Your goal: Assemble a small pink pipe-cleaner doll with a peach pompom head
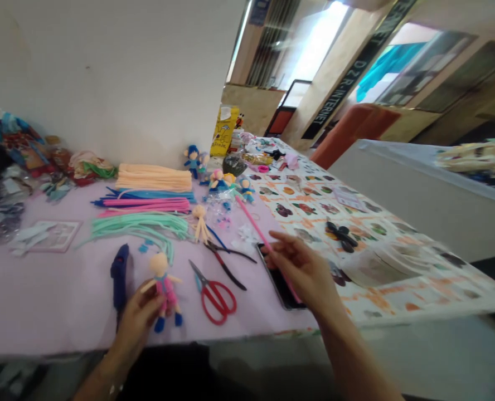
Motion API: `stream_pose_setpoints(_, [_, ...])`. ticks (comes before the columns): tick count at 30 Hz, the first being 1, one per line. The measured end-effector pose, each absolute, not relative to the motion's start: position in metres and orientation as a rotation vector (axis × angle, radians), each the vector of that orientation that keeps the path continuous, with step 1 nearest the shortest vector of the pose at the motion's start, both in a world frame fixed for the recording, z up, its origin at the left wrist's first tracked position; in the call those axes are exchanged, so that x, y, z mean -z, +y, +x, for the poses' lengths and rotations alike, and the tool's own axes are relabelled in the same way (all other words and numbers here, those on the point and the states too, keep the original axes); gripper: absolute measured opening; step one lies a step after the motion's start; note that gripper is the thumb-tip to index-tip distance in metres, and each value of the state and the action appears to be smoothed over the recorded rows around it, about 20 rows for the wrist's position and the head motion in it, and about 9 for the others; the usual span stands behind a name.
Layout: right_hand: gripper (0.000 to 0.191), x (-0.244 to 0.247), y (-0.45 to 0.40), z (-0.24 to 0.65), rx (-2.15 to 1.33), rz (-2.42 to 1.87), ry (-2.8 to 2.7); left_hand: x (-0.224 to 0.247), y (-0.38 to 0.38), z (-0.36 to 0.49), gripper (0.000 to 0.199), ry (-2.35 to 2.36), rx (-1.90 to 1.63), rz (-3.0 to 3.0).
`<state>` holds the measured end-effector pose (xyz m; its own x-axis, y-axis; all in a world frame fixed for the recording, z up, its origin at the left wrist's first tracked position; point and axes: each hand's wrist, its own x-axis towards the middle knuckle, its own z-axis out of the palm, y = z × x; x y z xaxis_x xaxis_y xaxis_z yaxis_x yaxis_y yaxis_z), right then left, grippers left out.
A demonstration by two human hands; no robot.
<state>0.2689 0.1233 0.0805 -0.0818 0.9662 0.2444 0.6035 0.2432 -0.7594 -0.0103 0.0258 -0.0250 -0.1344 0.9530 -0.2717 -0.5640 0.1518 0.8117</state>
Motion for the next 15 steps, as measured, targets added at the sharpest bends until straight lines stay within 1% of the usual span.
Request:
stream_pose_setpoints(2, [0.037, -0.072, 0.093, 0.252, -0.878, -1.265, -1.843, 0.013, 0.025, -0.013, 0.031, 0.966, -1.408, 0.483])
stream_pose_setpoints(4, [0.028, -0.064, 0.072, 0.236, -0.973, -1.198, -1.922, 0.003, 0.023, -0.016, 0.031, 0.951, -1.441, 0.47])
stream_pose_setpoints(5, [0.026, -0.06, 0.065, 0.229, -0.992, -1.172, -1.963, -0.001, 0.022, -0.017, 0.034, 0.954, -1.46, 0.45])
stream_pose_setpoints(8, [0.024, -0.054, 0.056, 0.211, -0.964, -1.084, -2.037, -0.011, 0.018, -0.02, 0.038, 0.962, -1.475, 0.422])
stream_pose_setpoints(15, [0.018, -0.049, 0.048, 0.191, -0.808, -0.991, -2.189, -0.022, 0.006, -0.023, 0.039, 0.955, -1.485, 0.5])
